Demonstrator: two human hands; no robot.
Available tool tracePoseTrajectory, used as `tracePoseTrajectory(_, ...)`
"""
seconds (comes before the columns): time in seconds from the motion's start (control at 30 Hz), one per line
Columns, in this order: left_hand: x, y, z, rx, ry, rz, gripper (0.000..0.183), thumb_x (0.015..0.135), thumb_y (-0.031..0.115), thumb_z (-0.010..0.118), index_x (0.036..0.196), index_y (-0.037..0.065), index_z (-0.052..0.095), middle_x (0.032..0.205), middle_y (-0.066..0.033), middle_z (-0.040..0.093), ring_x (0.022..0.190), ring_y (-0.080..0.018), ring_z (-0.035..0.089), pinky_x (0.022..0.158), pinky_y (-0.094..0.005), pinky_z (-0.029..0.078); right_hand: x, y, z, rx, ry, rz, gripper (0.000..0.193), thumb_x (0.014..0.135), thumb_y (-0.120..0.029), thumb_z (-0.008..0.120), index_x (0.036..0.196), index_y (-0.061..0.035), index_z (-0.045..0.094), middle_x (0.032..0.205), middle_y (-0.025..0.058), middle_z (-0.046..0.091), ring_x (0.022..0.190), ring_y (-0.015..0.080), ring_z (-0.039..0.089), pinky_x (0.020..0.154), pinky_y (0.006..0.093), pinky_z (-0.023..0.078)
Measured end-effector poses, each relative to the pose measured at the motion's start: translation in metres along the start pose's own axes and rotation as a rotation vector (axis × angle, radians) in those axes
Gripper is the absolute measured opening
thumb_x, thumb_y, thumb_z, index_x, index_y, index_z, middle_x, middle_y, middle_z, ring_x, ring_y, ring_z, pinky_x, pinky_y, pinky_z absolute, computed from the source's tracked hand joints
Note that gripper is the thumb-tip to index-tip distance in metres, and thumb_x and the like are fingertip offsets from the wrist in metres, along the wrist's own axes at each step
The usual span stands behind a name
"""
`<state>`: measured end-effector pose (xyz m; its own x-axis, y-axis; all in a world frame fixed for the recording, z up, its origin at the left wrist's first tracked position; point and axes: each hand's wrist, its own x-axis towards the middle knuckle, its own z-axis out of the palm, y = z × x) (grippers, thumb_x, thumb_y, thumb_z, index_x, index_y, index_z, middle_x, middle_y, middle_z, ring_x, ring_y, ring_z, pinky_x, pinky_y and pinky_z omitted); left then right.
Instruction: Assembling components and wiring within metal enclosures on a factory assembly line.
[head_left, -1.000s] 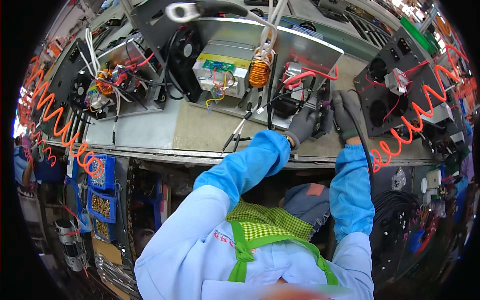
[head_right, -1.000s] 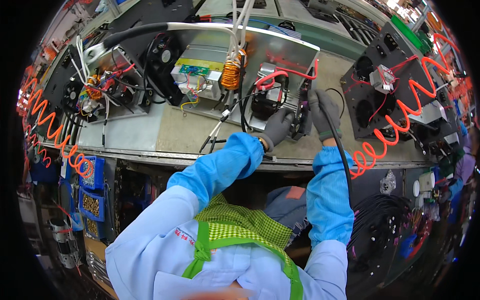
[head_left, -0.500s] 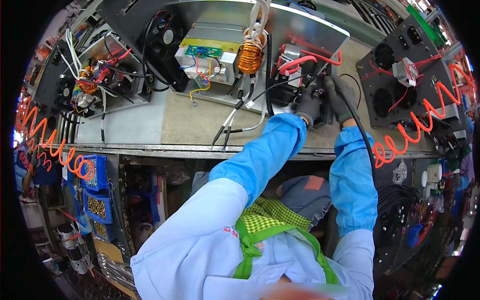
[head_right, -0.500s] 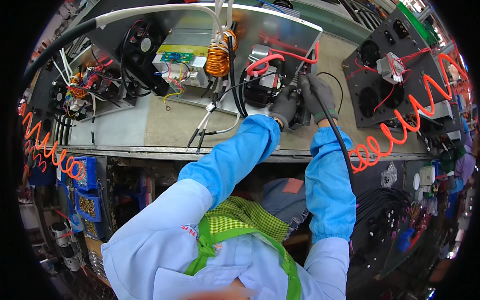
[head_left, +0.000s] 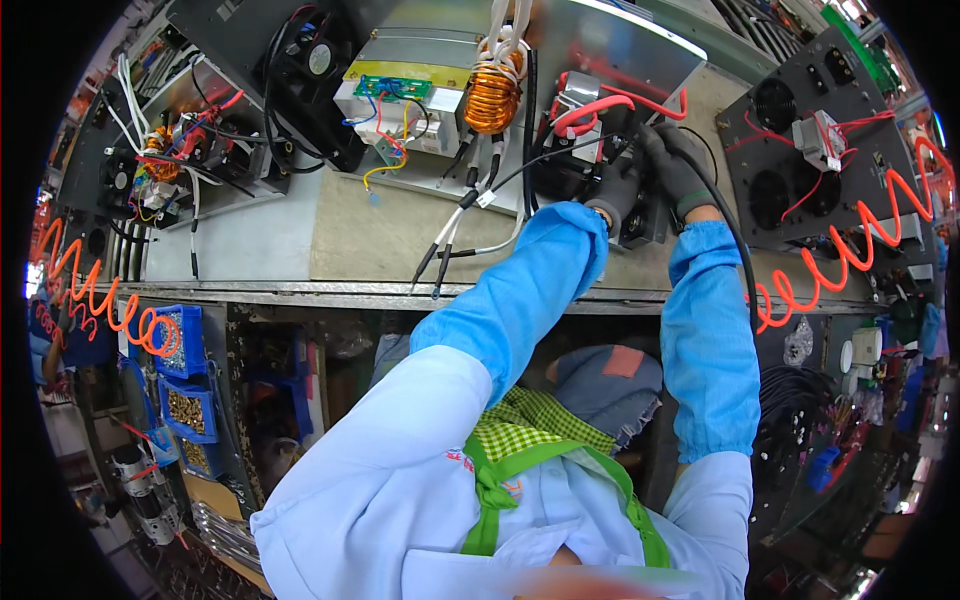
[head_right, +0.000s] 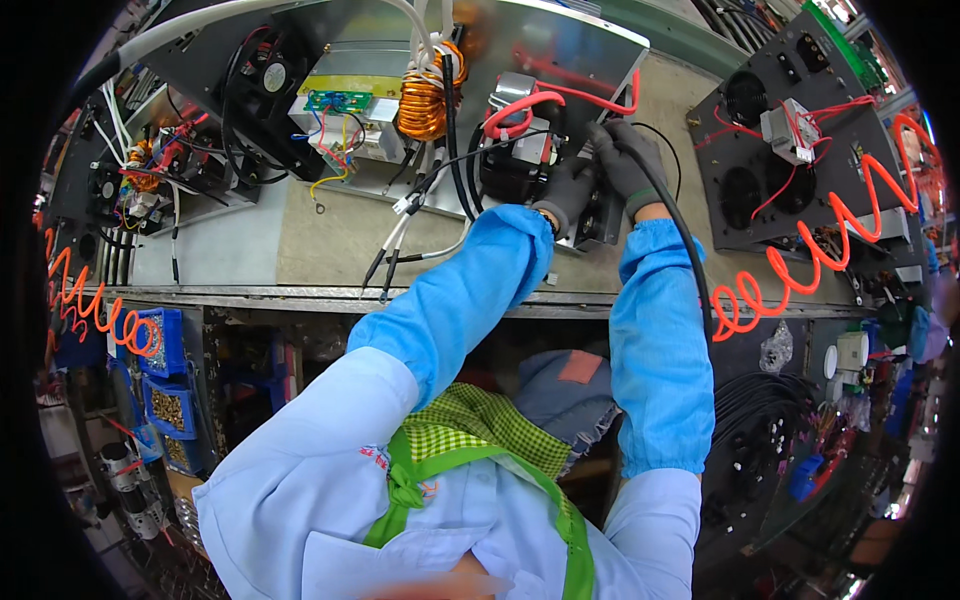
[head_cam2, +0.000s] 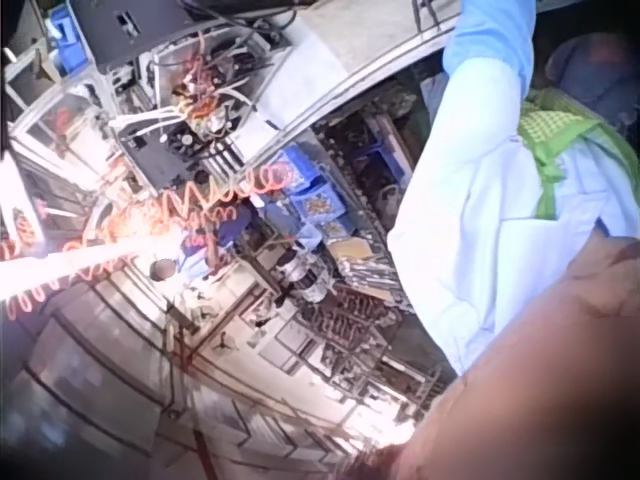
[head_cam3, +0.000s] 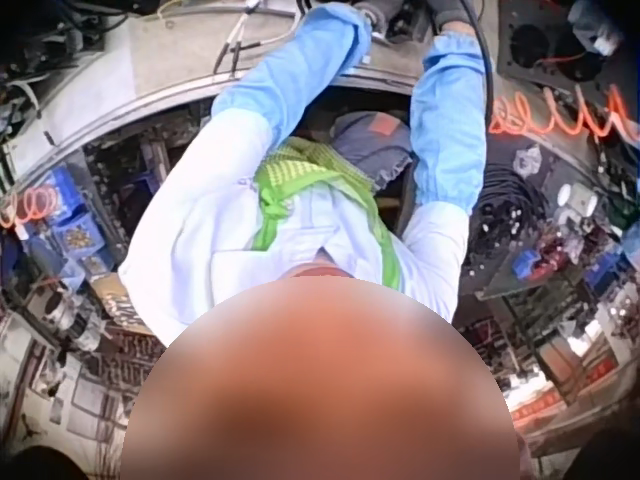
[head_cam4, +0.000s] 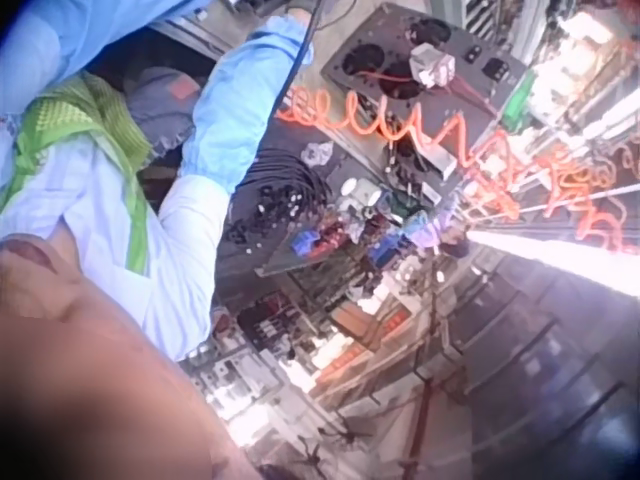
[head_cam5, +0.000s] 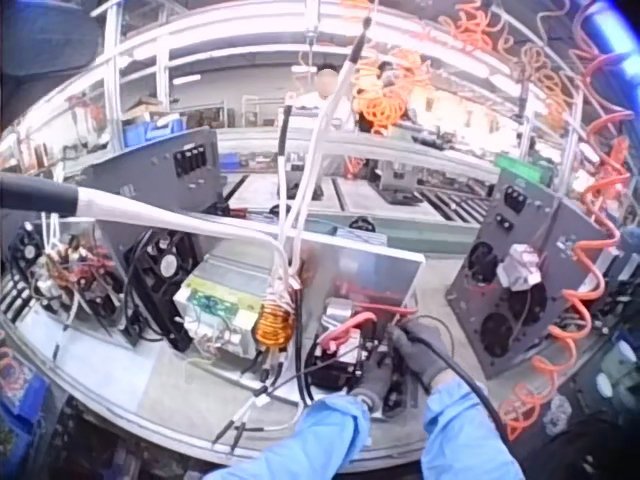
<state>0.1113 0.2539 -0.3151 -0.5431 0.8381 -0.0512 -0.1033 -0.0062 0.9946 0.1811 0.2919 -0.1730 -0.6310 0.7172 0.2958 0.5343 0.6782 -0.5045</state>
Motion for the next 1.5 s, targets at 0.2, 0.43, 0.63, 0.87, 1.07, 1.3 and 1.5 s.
tracePoseTrajectory(0.2,-0.012,0.027,0.0,-0.212,-0.082,-0.033,0.036,0.088,0.003,0.046,0.123,0.005,0.051,0.113,-0.0144,0.06,0.098,-0.0234,0.059,0.082,-0.0333,0.048,-0.004,0.012,0.023,-0.059,0.131,0.103,0.035,0.084,-0.045,0.058,0.096,-0.0123,0.064,0.089,0.0136,0.066,0.087,0.032,0.063,0.074,0.0398,0.048)
tracePoseTrajectory(0.43,-0.002,0.008,-0.005,-0.112,-0.144,0.024,0.033,0.088,0.006,0.043,0.12,0.002,0.053,0.107,-0.0136,0.061,0.095,-0.0229,0.059,0.082,-0.033,0.047,0.0,0.024,0.03,0.009,0.236,-0.046,0.034,0.087,-0.042,0.055,0.097,-0.0101,0.063,0.09,0.0159,0.065,0.086,0.0348,0.062,0.073,0.0419,0.048)
tracePoseTrajectory(0.63,-0.012,0.013,0.0,-0.002,-0.025,0.149,0.031,0.091,0.014,0.043,0.118,0.004,0.055,0.109,-0.0173,0.061,0.097,-0.0295,0.06,0.082,-0.0362,0.047,-0.004,0.026,0.027,-0.041,0.236,-0.064,0.034,0.09,-0.039,0.053,0.096,-0.0071,0.062,0.091,0.0172,0.064,0.087,0.0364,0.061,0.074,0.042,0.048)
tracePoseTrajectory(0.87,-0.009,0.014,-0.002,0.126,0.068,-0.037,0.031,0.09,0.026,0.049,0.111,0.004,0.058,0.105,-0.0223,0.061,0.098,-0.0384,0.058,0.082,-0.0416,0.046,-0.004,0.018,0.03,-0.049,0.265,-0.119,0.035,0.09,-0.039,0.052,0.095,-0.0068,0.062,0.091,0.0172,0.064,0.087,0.0366,0.06,0.074,0.0427,0.048)
tracePoseTrajectory(1.07,-0.004,0.009,-0.006,0.016,0.049,-0.022,0.029,0.091,0.019,0.049,0.113,0.004,0.057,0.105,-0.0186,0.062,0.097,-0.0325,0.06,0.082,-0.0388,0.046,-0.003,0.011,0.034,-0.076,0.239,-0.109,0.035,0.091,-0.041,0.05,0.096,-0.0084,0.062,0.091,0.017,0.064,0.087,0.0367,0.06,0.073,0.0436,0.048)
tracePoseTrajectory(1.3,-0.006,0.016,0.001,-0.13,-0.072,-0.03,0.036,0.089,0.008,0.05,0.125,0.005,0.051,0.112,-0.0135,0.061,0.098,-0.0234,0.059,0.085,-0.0344,0.047,-0.003,0.022,0.032,-0.154,0.227,-0.093,0.035,0.091,-0.041,0.049,0.098,-0.0095,0.061,0.093,0.0163,0.064,0.088,0.0366,0.06,0.073,0.0439,0.048)
tracePoseTrajectory(1.5,-0.005,0.011,0.005,-0.375,-0.182,-0.05,0.038,0.089,0.009,0.05,0.126,0.003,0.049,0.114,-0.0144,0.06,0.1,-0.021,0.058,0.084,-0.0325,0.048,-0.004,0.027,0.032,-0.189,0.219,-0.061,0.036,0.091,-0.043,0.047,0.099,-0.0106,0.062,0.093,0.0157,0.064,0.089,0.0363,0.06,0.073,0.0442,0.048)
